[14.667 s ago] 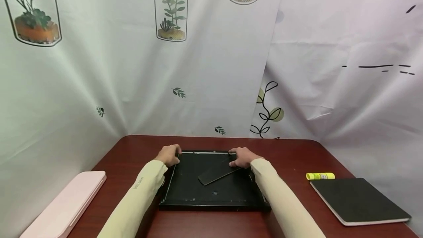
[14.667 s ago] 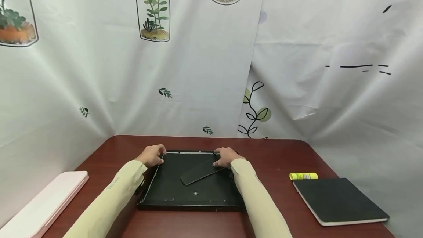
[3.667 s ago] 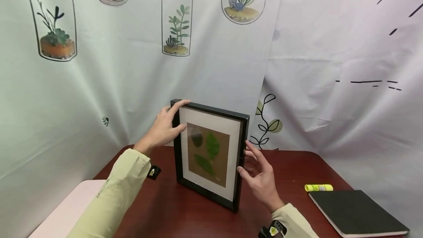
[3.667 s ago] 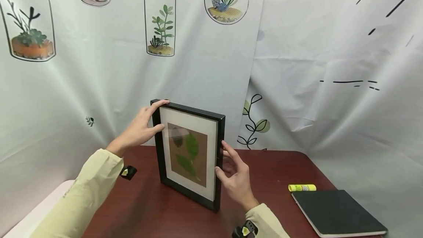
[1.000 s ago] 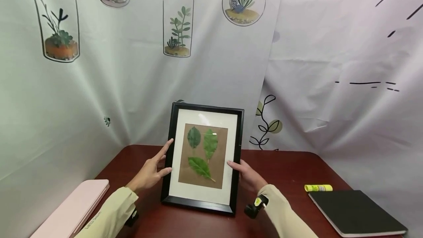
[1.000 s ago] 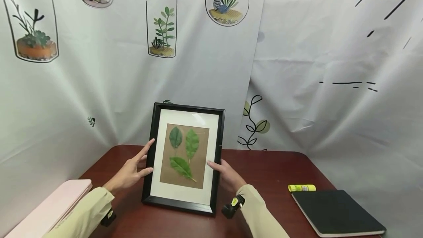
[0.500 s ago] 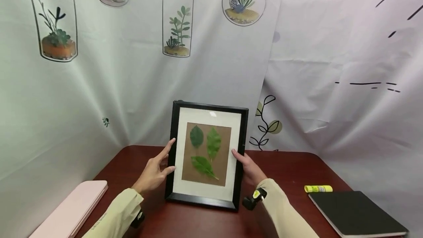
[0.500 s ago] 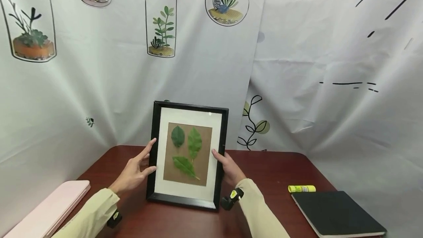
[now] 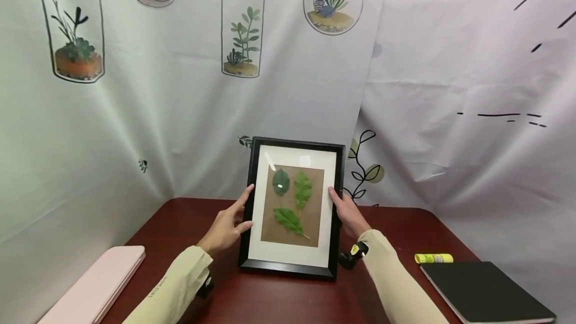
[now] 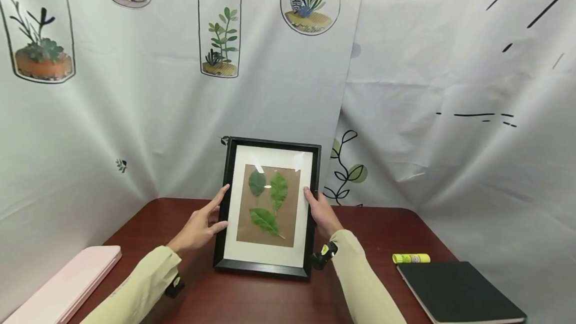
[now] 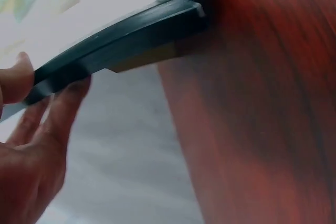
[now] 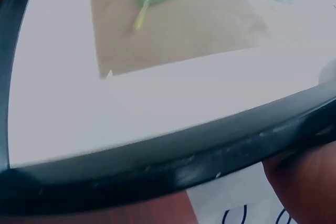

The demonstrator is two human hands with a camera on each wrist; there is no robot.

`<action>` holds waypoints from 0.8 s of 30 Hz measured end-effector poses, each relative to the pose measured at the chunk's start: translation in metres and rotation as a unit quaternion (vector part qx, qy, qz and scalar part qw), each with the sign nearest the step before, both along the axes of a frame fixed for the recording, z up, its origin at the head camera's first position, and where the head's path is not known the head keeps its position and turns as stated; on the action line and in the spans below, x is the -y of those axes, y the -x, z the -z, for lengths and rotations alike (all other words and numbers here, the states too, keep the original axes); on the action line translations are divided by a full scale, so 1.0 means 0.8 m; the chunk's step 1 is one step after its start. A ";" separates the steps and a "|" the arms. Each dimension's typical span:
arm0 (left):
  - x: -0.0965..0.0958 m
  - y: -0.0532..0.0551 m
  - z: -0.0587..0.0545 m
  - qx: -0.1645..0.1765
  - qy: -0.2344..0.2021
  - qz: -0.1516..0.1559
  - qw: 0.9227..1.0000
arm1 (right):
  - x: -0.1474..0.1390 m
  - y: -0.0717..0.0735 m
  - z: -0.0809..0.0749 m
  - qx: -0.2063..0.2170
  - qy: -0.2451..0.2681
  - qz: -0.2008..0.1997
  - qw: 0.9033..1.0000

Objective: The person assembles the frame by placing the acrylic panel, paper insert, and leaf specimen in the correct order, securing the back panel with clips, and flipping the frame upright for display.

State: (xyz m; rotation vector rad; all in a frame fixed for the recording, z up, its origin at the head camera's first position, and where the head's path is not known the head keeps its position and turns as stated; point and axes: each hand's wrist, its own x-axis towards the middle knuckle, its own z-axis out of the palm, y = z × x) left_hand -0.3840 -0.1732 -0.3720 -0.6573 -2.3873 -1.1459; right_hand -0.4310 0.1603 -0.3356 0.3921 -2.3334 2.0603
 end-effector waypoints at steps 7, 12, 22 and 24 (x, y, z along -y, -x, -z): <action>0.016 -0.038 0.002 0.020 0.036 0.004 0.999 | 0.008 -0.021 0.005 -0.009 -0.042 -0.006 0.999; 0.041 -0.050 0.006 0.034 0.036 -0.025 0.998 | 0.025 -0.032 0.011 -0.071 -0.120 -0.025 0.990; 0.037 -0.014 0.006 0.020 0.029 -0.039 0.999 | 0.029 -0.027 0.052 -0.090 -0.179 0.008 0.980; 0.035 -0.007 0.006 0.017 0.029 -0.045 0.998 | 0.028 -0.028 0.057 -0.091 -0.181 0.002 0.979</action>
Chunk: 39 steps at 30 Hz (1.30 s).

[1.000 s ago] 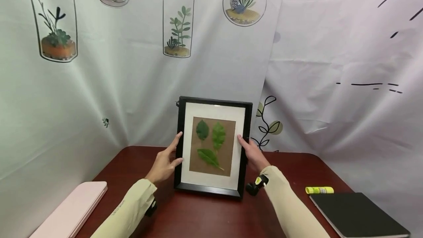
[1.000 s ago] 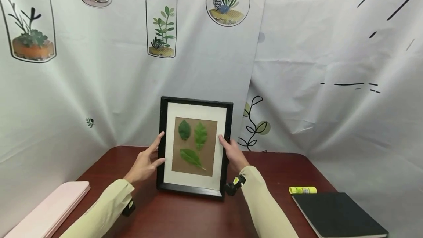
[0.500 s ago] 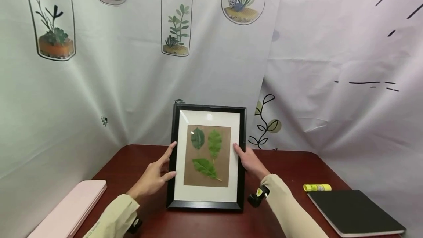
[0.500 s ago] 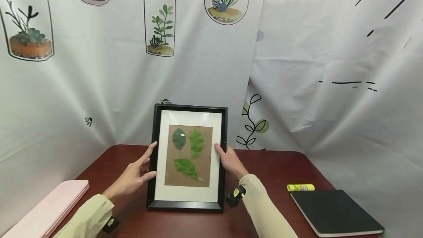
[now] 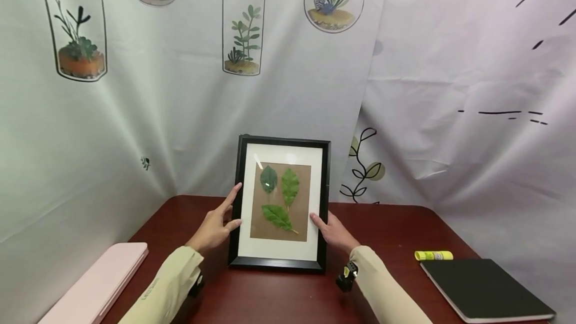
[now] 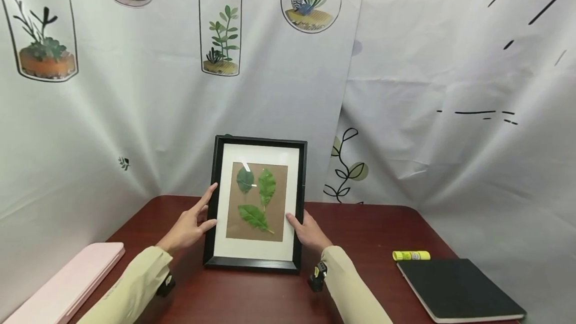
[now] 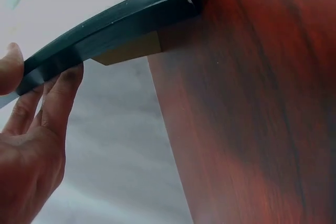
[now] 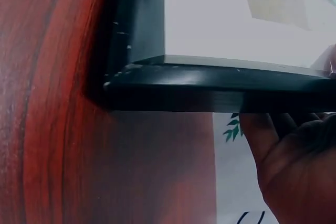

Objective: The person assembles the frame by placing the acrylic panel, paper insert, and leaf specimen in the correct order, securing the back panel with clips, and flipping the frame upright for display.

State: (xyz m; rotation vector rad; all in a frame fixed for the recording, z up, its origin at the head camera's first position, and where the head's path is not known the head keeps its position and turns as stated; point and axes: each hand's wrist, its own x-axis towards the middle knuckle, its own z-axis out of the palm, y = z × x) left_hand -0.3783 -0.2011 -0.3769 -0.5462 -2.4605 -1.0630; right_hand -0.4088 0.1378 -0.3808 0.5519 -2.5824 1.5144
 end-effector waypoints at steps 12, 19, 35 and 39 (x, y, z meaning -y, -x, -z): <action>0.016 -0.014 0.012 0.038 0.033 0.062 0.997 | -0.043 -0.008 -0.001 0.064 -0.096 -0.089 0.989; 0.005 -0.009 0.029 0.079 0.059 0.119 0.988 | -0.071 -0.011 -0.001 0.068 -0.071 -0.116 0.988; -0.056 0.017 0.015 0.091 0.129 0.113 0.981 | -0.133 -0.006 0.006 0.073 -0.023 -0.134 0.988; -0.047 0.014 0.016 0.097 0.113 0.119 0.982 | -0.124 -0.004 0.005 0.067 -0.024 -0.137 0.988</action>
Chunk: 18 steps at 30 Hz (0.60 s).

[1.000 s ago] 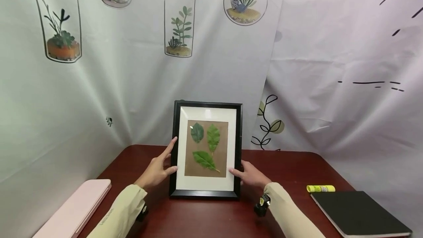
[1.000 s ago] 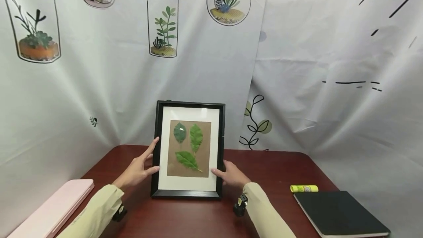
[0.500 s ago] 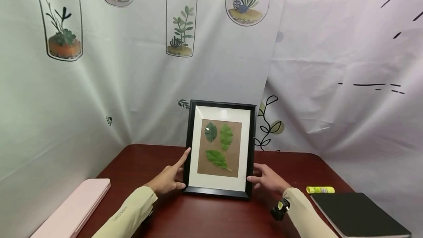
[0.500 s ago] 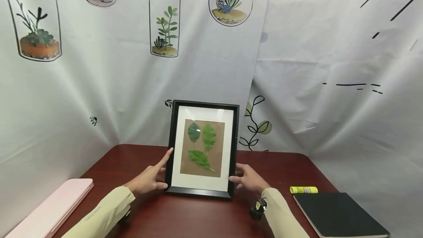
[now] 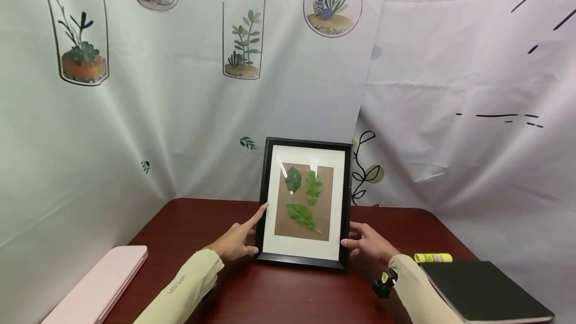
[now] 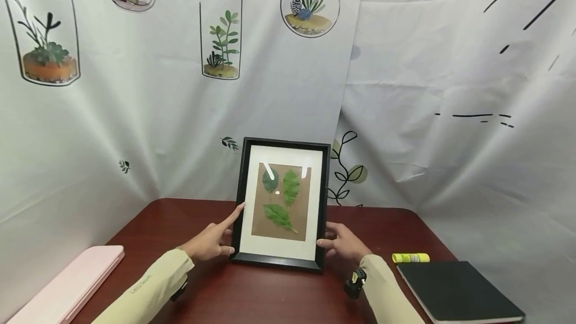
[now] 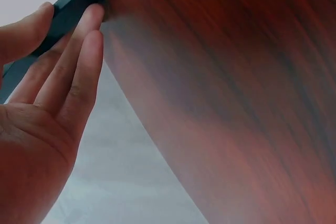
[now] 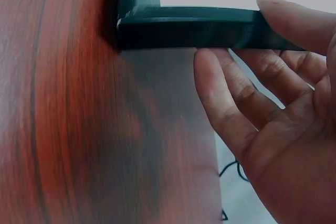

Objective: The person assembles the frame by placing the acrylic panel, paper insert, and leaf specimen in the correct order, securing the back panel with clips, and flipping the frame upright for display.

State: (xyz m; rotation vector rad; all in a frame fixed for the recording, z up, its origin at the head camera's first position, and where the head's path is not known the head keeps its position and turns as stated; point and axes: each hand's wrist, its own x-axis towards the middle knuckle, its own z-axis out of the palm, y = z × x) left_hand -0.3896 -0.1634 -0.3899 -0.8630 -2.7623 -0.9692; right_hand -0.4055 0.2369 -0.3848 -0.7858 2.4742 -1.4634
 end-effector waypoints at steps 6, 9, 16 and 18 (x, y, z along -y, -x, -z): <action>0.014 -0.001 -0.002 0.019 -0.011 -0.001 1.000 | 0.015 0.004 0.000 0.015 0.002 0.016 1.000; 0.015 -0.002 -0.001 -0.007 -0.001 -0.006 1.000 | 0.020 0.006 0.002 0.016 0.013 0.022 1.000; 0.006 0.008 0.000 -0.123 -0.003 -0.019 0.992 | 0.035 0.014 -0.008 -0.080 -0.010 0.096 0.992; -0.001 0.017 0.000 -0.140 -0.009 -0.030 0.990 | 0.034 0.017 -0.014 -0.111 -0.026 0.118 0.986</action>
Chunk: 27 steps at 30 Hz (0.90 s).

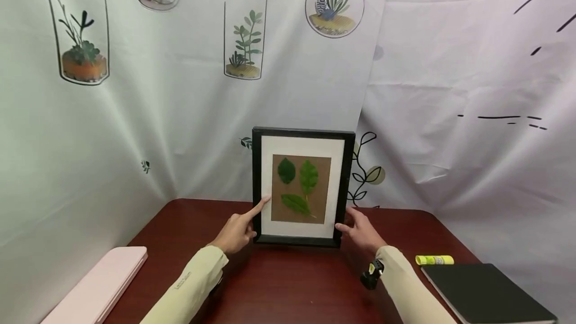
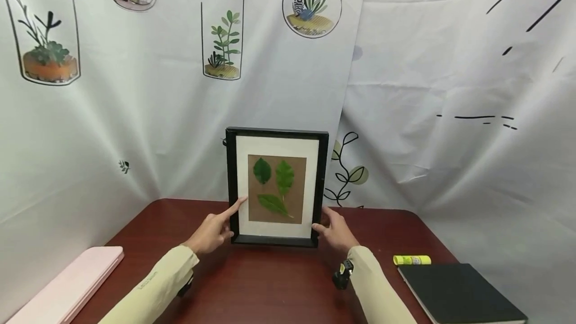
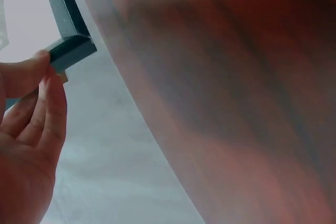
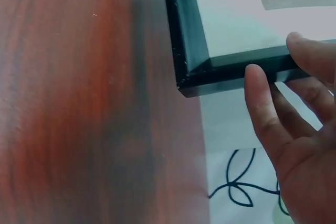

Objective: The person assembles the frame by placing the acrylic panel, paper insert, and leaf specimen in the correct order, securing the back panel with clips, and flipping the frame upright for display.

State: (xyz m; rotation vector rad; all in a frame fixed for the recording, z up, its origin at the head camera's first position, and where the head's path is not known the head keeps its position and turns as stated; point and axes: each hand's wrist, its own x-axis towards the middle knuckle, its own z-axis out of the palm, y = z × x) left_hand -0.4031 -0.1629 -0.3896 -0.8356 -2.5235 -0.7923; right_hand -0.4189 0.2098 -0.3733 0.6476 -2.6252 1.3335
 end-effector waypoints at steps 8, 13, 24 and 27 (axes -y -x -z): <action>-0.008 0.010 0.000 0.082 0.001 0.007 0.997 | -0.005 0.001 0.004 0.057 0.011 0.014 0.998; -0.005 -0.002 -0.004 0.106 0.027 0.019 0.994 | -0.009 -0.003 0.014 0.090 0.038 -0.020 0.995; 0.022 -0.021 -0.004 0.070 0.052 0.050 0.995 | -0.004 -0.017 0.011 0.090 0.029 -0.093 0.991; 0.026 -0.023 -0.001 0.064 0.037 0.062 0.995 | -0.005 -0.021 0.011 0.088 0.015 -0.074 0.993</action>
